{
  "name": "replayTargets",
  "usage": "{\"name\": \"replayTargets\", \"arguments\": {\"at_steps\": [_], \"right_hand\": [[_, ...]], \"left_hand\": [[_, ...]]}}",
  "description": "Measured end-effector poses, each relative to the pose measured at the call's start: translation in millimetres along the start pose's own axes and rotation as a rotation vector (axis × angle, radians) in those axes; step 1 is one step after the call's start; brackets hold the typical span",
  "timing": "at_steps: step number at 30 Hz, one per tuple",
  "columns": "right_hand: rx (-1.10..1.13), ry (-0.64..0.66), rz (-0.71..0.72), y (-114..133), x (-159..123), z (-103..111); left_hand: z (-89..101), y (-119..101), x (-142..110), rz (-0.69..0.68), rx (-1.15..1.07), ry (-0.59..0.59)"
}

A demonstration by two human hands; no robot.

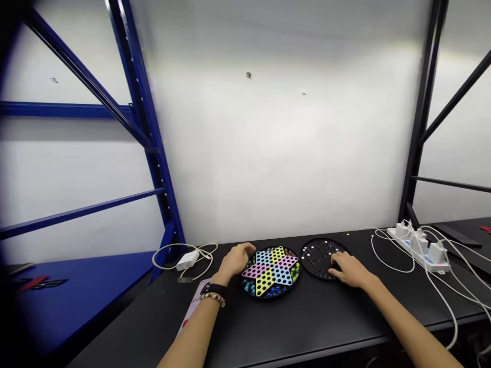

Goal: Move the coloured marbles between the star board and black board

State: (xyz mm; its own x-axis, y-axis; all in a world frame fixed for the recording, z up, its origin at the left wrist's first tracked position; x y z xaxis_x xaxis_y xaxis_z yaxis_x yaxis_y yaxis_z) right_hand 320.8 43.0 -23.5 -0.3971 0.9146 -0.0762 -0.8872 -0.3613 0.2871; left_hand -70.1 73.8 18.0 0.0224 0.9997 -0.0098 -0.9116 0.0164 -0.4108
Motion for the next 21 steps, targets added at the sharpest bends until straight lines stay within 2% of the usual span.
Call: {"name": "replayTargets", "arguments": {"at_steps": [2, 6, 10, 12, 15, 19, 21], "right_hand": [[0.017, -0.041, 0.074, 10.6, -9.5, -1.4], [0.035, -0.039, 0.160, 38.6, -20.8, -4.3], [-0.131, -0.103, 0.248, 57.4, -17.8, -9.1], [-0.198, -0.187, 0.269, 60.5, -11.1, -2.8], [-0.151, -0.441, 0.211, 60.9, -3.3, 30.2], [0.151, -0.822, 0.137, 65.1, 0.4, 91.3], [0.347, -0.885, 0.124, 69.3, 12.3, 105.3]], "left_hand": [[3.2, -1.9, -1.1, 0.004, -0.016, -0.035], [9.0, -9.0, -6.0, -0.008, -0.043, -0.090], [13.6, -15.6, -9.9, -0.030, -0.076, -0.159], [14.3, -17.4, -10.4, -0.041, -0.091, -0.179], [14.8, -18.6, -11.0, -0.056, -0.129, -0.222], [14.7, -21.0, -11.9, -0.098, -0.210, -0.285], [15.0, -21.3, -10.0, -0.137, -0.305, -0.303]]}}
Point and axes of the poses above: each hand's wrist, its own x-axis towards the middle knuckle, its own z-axis out of the back of the hand, y = z × x, the point moved 3 cm from there along x, towards the middle knuckle, and after that the axes turned 10 degrees about y, right-handed, at the moved point
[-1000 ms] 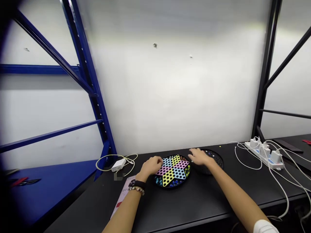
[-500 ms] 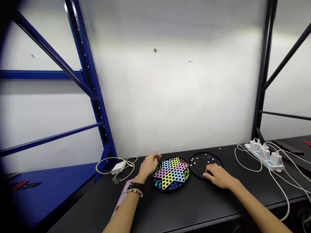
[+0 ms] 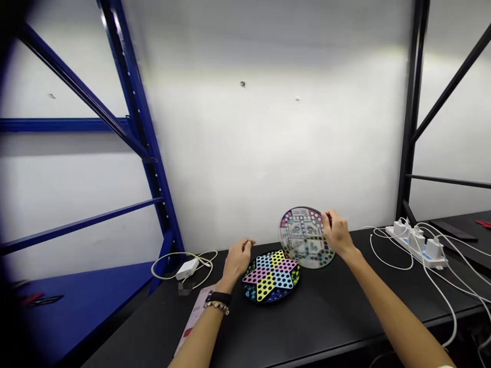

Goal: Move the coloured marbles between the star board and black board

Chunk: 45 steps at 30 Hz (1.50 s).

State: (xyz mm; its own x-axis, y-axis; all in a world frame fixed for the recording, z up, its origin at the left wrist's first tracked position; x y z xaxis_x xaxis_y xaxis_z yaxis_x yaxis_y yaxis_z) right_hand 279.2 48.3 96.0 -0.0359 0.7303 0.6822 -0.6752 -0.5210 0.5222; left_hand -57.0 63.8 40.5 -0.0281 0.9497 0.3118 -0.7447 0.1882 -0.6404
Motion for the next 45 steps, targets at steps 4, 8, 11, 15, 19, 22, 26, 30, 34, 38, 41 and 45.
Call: {"name": "replayTargets", "arguments": {"at_steps": [4, 8, 11, 15, 19, 22, 26, 30, 34, 38, 41, 45], "right_hand": [[0.232, 0.305, -0.157, -9.3, 6.3, -70.2], [0.131, 0.550, -0.298, -22.6, -12.3, -157.9], [-0.016, 0.555, -0.359, -21.4, -15.2, -187.1], [-0.193, 0.641, -0.412, -16.4, -14.8, -192.0], [-0.229, 0.646, -0.390, -22.1, -21.3, -187.7], [-0.200, 0.643, -0.441, -33.1, -25.2, -184.3], [-0.178, 0.627, -0.451, -40.8, -23.3, -180.1], [-0.184, 0.640, -0.491, -41.6, -21.1, -177.6], [-0.202, 0.632, -0.509, -39.7, -19.7, -175.9], [-0.202, 0.654, -0.527, -39.4, -19.9, -174.7], [-0.174, 0.665, -0.528, -39.3, -20.6, -172.8], [-0.140, 0.658, -0.507, -37.9, -21.6, -170.8]], "left_hand": [[1.9, 9.1, 10.1, 0.025, -0.403, -0.023], [1.5, 18.3, 17.1, 0.098, -0.298, 0.035], [-9.9, 20.2, 13.4, 0.121, -0.007, 0.190], [-28.8, 22.4, 1.9, 0.167, 0.318, 0.365], [-43.6, 20.5, -7.2, 0.162, 0.436, 0.491], [-53.5, 14.1, -12.9, 0.138, 0.504, 0.484], [-64.3, 5.6, -20.5, 0.135, 0.535, 0.461], [-63.7, -2.3, -22.7, 0.111, 0.526, 0.390], [-59.2, -10.6, -21.1, 0.067, 0.474, 0.308], [-61.1, -10.1, -20.7, 0.129, 0.472, 0.333], [-64.1, -5.7, -20.9, 0.165, 0.472, 0.369], [-63.8, -3.5, -20.0, 0.138, 0.462, 0.329]]}}
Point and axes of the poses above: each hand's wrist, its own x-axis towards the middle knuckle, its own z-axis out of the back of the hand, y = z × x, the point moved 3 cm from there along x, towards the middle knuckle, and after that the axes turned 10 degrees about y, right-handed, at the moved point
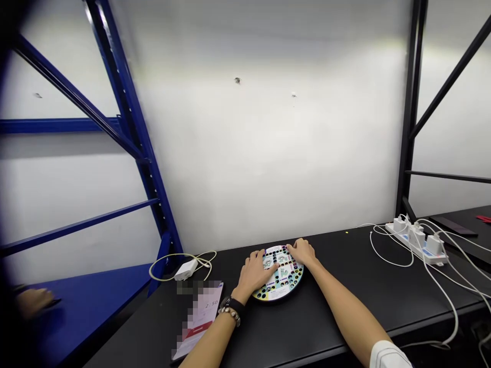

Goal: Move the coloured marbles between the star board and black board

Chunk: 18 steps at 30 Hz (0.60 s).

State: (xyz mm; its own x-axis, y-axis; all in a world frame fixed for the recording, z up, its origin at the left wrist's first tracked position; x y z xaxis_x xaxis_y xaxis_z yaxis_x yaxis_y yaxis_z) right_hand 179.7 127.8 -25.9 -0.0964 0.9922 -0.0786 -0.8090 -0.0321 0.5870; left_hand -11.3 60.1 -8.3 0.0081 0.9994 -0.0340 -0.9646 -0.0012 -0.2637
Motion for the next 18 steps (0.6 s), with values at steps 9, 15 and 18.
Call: {"name": "replayTargets", "arguments": {"at_steps": [9, 15, 18], "right_hand": [[-0.148, -0.037, 0.026, 2.1, -2.6, -9.9], [-0.243, 0.066, 0.314, 14.9, -12.5, -9.9], [-0.275, 0.261, 0.384, 16.4, -15.6, -14.7]], "left_hand": [[-7.6, -1.4, 2.2, -0.033, 0.082, 0.097], [-13.5, -0.8, 4.3, -0.072, 0.113, 0.181], [-14.5, -0.7, 4.0, -0.075, 0.125, 0.196]]}}
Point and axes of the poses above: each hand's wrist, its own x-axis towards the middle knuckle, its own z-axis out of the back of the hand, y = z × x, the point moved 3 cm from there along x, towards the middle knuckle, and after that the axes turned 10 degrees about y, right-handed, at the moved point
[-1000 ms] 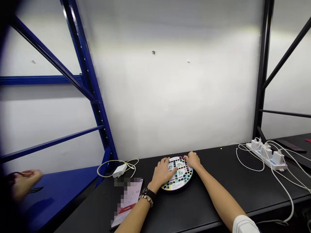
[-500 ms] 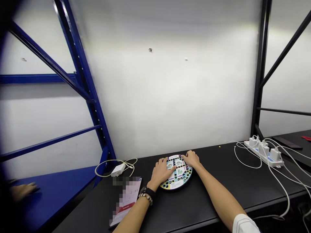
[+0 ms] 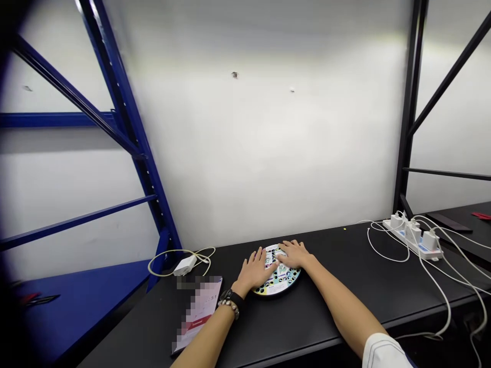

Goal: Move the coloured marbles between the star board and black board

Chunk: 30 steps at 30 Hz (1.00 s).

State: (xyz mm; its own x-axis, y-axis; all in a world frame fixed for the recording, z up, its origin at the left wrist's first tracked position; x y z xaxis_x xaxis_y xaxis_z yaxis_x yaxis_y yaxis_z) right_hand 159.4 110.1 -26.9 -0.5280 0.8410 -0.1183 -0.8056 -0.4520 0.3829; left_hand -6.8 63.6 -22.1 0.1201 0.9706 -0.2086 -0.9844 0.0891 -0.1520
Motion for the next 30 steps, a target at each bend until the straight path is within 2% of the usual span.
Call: {"name": "replayTargets", "arguments": {"at_steps": [4, 17, 19, 23, 26, 30], "right_hand": [[0.028, 0.088, -0.025, -0.9, -0.1, -3.2], [0.037, 0.073, -0.025, -6.8, 4.7, -6.7], [0.048, 0.053, -0.033, -7.7, 5.0, -6.9], [0.092, -0.075, -0.121, -8.9, 4.2, -7.1], [0.158, -0.160, -0.171, -8.2, 4.2, -7.4], [0.376, -0.320, -0.167, -10.4, 3.5, 4.9]], "left_hand": [[0.7, -1.0, -1.5, 0.005, -0.004, -0.005], [2.7, -2.5, -2.4, 0.008, 0.003, -0.048], [4.4, -1.2, -3.0, 0.057, -0.002, -0.102], [12.1, 3.1, -6.9, 0.141, -0.070, -0.202], [21.1, 3.8, -12.2, 0.137, -0.139, -0.281], [38.0, 1.6, -22.7, 0.067, -0.244, -0.506]]}}
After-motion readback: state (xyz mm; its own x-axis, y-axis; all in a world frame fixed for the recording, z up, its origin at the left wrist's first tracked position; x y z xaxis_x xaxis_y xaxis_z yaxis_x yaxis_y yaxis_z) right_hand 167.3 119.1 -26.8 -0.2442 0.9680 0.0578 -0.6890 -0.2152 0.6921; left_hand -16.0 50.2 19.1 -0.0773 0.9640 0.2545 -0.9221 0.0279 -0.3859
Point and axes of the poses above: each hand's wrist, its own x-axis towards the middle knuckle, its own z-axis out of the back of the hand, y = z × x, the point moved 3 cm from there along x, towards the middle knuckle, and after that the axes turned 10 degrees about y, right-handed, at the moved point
